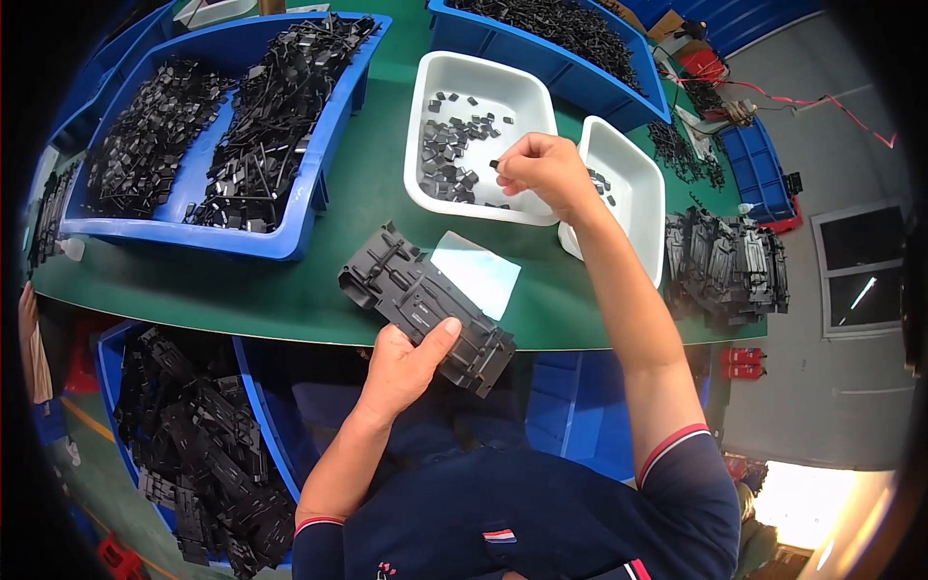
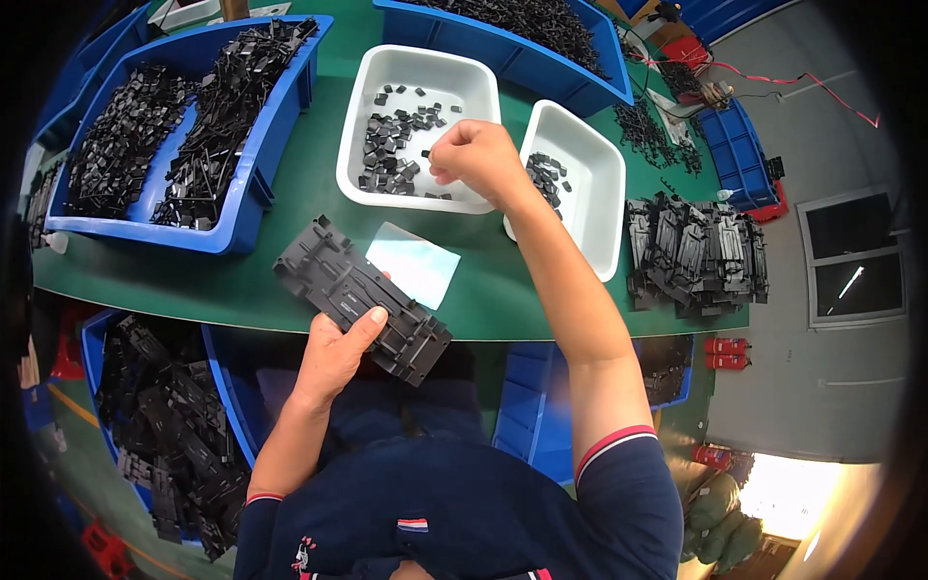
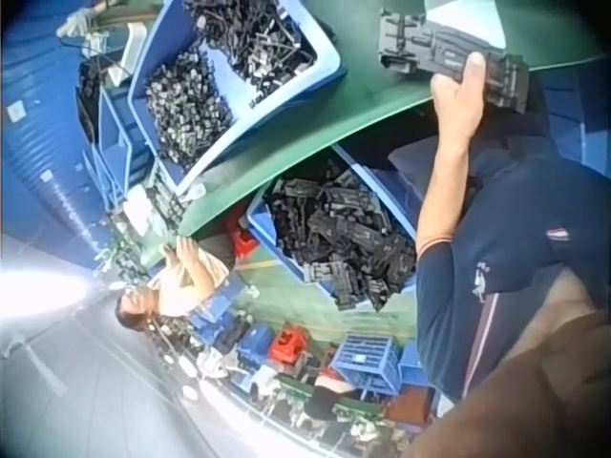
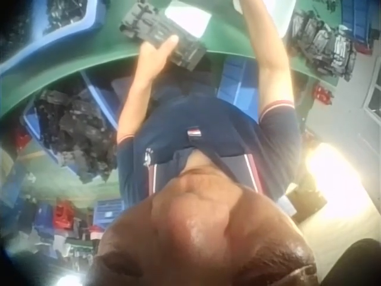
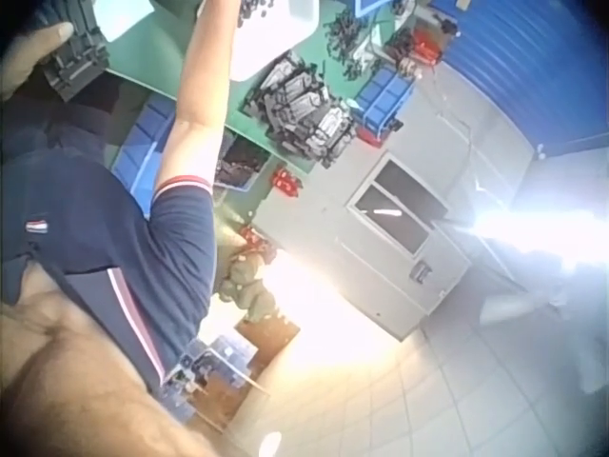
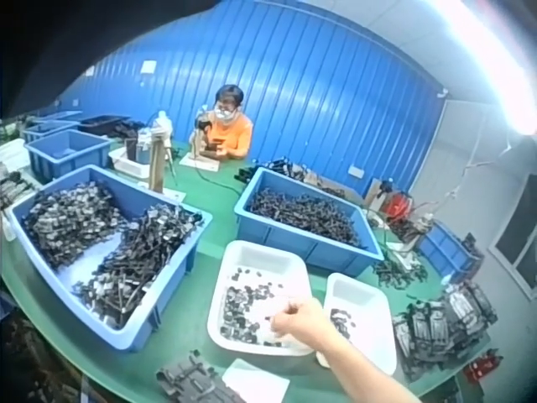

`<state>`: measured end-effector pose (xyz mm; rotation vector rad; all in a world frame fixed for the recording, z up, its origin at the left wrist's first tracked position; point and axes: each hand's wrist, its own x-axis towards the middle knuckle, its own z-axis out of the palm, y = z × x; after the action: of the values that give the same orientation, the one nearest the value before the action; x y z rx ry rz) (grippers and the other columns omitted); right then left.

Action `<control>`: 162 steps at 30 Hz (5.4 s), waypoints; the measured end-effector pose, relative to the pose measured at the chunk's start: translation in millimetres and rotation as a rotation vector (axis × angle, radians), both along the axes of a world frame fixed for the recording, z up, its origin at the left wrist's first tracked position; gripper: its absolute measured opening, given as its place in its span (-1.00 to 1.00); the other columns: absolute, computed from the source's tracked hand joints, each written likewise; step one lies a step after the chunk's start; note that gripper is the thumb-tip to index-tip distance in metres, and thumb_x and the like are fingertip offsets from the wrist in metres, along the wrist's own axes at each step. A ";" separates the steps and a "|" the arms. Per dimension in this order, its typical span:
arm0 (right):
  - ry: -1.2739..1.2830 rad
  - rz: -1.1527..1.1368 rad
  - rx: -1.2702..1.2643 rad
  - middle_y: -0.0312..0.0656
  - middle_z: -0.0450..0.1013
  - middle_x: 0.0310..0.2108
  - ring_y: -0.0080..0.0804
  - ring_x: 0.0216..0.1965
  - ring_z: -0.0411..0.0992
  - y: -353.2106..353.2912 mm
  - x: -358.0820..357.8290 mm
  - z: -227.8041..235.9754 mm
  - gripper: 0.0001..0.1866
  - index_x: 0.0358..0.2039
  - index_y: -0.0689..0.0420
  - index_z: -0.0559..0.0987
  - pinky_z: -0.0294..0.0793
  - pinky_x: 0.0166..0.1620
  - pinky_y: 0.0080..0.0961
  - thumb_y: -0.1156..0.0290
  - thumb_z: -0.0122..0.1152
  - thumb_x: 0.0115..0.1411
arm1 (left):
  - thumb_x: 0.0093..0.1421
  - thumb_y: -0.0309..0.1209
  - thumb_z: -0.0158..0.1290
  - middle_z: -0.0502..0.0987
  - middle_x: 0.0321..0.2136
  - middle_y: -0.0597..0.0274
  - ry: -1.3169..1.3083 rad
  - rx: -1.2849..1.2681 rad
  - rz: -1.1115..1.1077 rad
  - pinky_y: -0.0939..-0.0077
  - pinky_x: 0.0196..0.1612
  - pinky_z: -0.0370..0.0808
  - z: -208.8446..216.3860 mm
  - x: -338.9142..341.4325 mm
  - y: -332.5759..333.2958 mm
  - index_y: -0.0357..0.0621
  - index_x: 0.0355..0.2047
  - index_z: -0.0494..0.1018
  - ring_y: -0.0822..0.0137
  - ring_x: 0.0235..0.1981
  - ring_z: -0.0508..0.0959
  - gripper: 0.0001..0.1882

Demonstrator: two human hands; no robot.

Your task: The person assembles toy car chassis by picking up small components from a tray, pressing them onto an adhesive pad, attaching them onto each chassis by hand, and stacking the chassis on the table.

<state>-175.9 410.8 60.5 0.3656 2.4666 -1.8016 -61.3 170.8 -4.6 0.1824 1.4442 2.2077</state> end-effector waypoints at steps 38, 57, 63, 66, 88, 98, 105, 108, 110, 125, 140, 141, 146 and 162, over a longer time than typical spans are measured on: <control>0.644 0.239 0.821 -0.11 0.47 -0.38 -0.18 -0.36 0.48 -18.0 131.5 -54.1 -0.78 -0.35 0.22 0.55 0.52 -0.31 -0.38 0.65 0.25 -0.09 | 0.17 -0.39 0.08 0.41 0.02 0.14 -0.157 -0.033 -0.053 0.46 0.09 0.30 0.5 -3.5 0.1 -0.35 0.07 0.31 0.37 0.01 0.40 -0.52; 0.526 0.587 1.094 -0.12 0.35 -0.36 -0.21 -0.32 0.40 -19.2 127.1 -36.5 -0.78 -0.35 0.24 0.45 0.48 -0.34 -0.38 0.60 0.07 -0.09 | 0.23 -0.35 0.04 0.43 -0.49 0.47 -0.059 -0.053 -0.002 0.70 -0.40 0.30 -1.7 -2.9 2.9 -0.25 -0.30 0.47 0.64 -0.47 0.33 -0.80; 0.463 0.626 1.093 -0.12 0.30 -0.41 -0.20 -0.36 0.38 -20.1 126.4 -29.1 -0.82 -0.40 0.26 0.43 0.47 -0.35 -0.37 0.62 0.08 -0.11 | 0.24 -0.36 0.03 0.43 -0.49 0.47 -0.077 -0.042 0.002 0.70 -0.41 0.30 -1.8 -3.3 3.7 -0.25 -0.30 0.48 0.64 -0.47 0.33 -0.81; 0.478 0.568 0.969 -0.10 0.36 -0.39 -0.22 -0.35 0.42 -13.5 123.9 -31.6 -0.81 -0.38 0.27 0.46 0.48 -0.35 -0.44 0.65 0.09 -0.09 | 0.24 -0.36 0.03 0.44 -0.49 0.47 -0.086 -0.030 0.004 0.69 -0.40 0.31 -1.9 -3.2 3.3 -0.25 -0.29 0.48 0.64 -0.47 0.33 -0.81; -0.068 -0.205 -0.473 -0.22 0.47 -0.45 -0.53 -0.47 0.47 -54.8 154.5 0.0 -0.82 -0.25 0.32 0.53 0.53 -0.43 -0.63 0.59 0.18 0.10 | 0.17 -0.42 0.11 0.55 -0.36 0.32 0.090 -0.068 0.052 0.62 -0.24 0.42 3.7 12.9 4.3 -0.30 -0.24 0.48 0.55 -0.33 0.47 -0.79; 0.603 0.033 0.698 -0.14 0.44 -0.41 -0.26 -0.42 0.45 -26.8 137.2 -46.6 -0.84 -0.38 0.20 0.55 0.47 -0.36 -0.48 0.68 0.19 -0.01 | 0.17 -0.39 0.10 0.55 -0.37 0.31 0.080 -0.114 0.030 0.60 -0.25 0.43 0.1 9.5 2.9 -0.30 -0.25 0.48 0.55 -0.35 0.48 -0.78; 0.698 0.203 0.847 -0.16 0.44 -0.40 -0.22 -0.38 0.44 -27.6 124.9 -53.6 -0.76 -0.40 0.19 0.55 0.48 -0.36 -0.40 0.71 0.18 -0.15 | 0.17 -0.41 0.10 0.54 -0.40 0.34 0.055 -0.099 0.015 0.62 -0.27 0.42 -0.4 7.5 2.1 -0.29 -0.28 0.48 0.57 -0.37 0.46 -0.81; 0.723 0.278 0.912 -0.16 0.43 -0.40 -0.23 -0.39 0.43 -29.9 121.7 -52.1 -0.78 -0.41 0.21 0.54 0.47 -0.35 -0.40 0.68 0.16 -0.15 | 0.17 -0.42 0.10 0.53 -0.41 0.36 0.062 -0.091 0.016 0.63 -0.29 0.42 1.8 6.2 2.4 -0.29 -0.29 0.47 0.58 -0.39 0.45 -0.82; 0.697 0.345 0.991 -0.16 0.41 -0.39 -0.23 -0.37 0.41 -29.7 119.9 -52.1 -0.78 -0.41 0.22 0.52 0.45 -0.32 -0.40 0.65 0.12 -0.16 | 0.17 -0.42 0.09 0.52 -0.42 0.36 0.057 -0.089 0.016 0.63 -0.30 0.42 0.0 6.3 2.5 -0.29 -0.29 0.47 0.59 -0.39 0.45 -0.83; 0.530 0.423 1.026 -0.12 0.38 -0.41 -0.16 -0.34 0.39 -21.3 137.4 -29.3 -0.80 -0.44 0.21 0.50 0.42 -0.28 -0.38 0.69 0.10 -0.17 | 0.16 -0.43 0.09 0.54 -0.40 0.33 0.056 -0.094 0.025 0.62 -0.27 0.42 -3.2 6.9 3.2 -0.30 -0.27 0.48 0.58 -0.38 0.46 -0.82; -0.186 -0.221 -0.546 -0.24 0.49 -0.45 -0.60 -0.51 0.44 -50.6 156.8 -5.6 -0.81 -0.28 0.29 0.55 0.47 -0.46 -0.69 0.50 0.25 0.09 | 0.16 -0.45 0.09 0.55 -0.39 0.32 0.099 -0.113 0.027 0.62 -0.27 0.44 3.5 20.7 1.0 -0.30 -0.27 0.50 0.55 -0.37 0.49 -0.82; -0.187 -0.217 -0.555 -0.24 0.49 -0.45 -0.60 -0.51 0.44 -53.9 157.7 -4.5 -0.81 -0.28 0.29 0.55 0.47 -0.46 -0.69 0.50 0.25 0.09 | 0.16 -0.46 0.09 0.55 -0.39 0.32 0.114 -0.099 0.022 0.62 -0.27 0.44 4.4 22.7 0.4 -0.31 -0.26 0.49 0.55 -0.36 0.49 -0.82; -0.156 -0.151 -0.561 -0.21 0.50 -0.45 -0.58 -0.50 0.46 -74.7 161.7 0.8 -0.82 -0.27 0.32 0.55 0.48 -0.44 -0.69 0.53 0.24 0.10 | 0.15 -0.50 0.09 0.55 -0.34 0.31 0.118 -0.087 0.019 0.61 -0.23 0.44 11.5 30.9 -5.1 -0.29 -0.23 0.48 0.54 -0.32 0.49 -0.82; -0.195 -0.024 -0.554 -0.18 0.50 -0.44 -0.59 -0.50 0.46 -122.9 176.5 13.2 -0.82 -0.28 0.33 0.56 0.50 -0.47 -0.73 0.61 0.25 0.07 | 0.03 -0.57 0.15 0.49 -0.38 0.33 0.260 -0.259 -0.084 0.57 -0.25 0.44 17.4 61.0 -35.9 -0.21 -0.27 0.42 0.50 -0.32 0.48 -0.77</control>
<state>0.6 287.9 73.7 0.4950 1.7477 -2.2261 -0.3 134.9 12.9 0.4459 1.8107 1.9617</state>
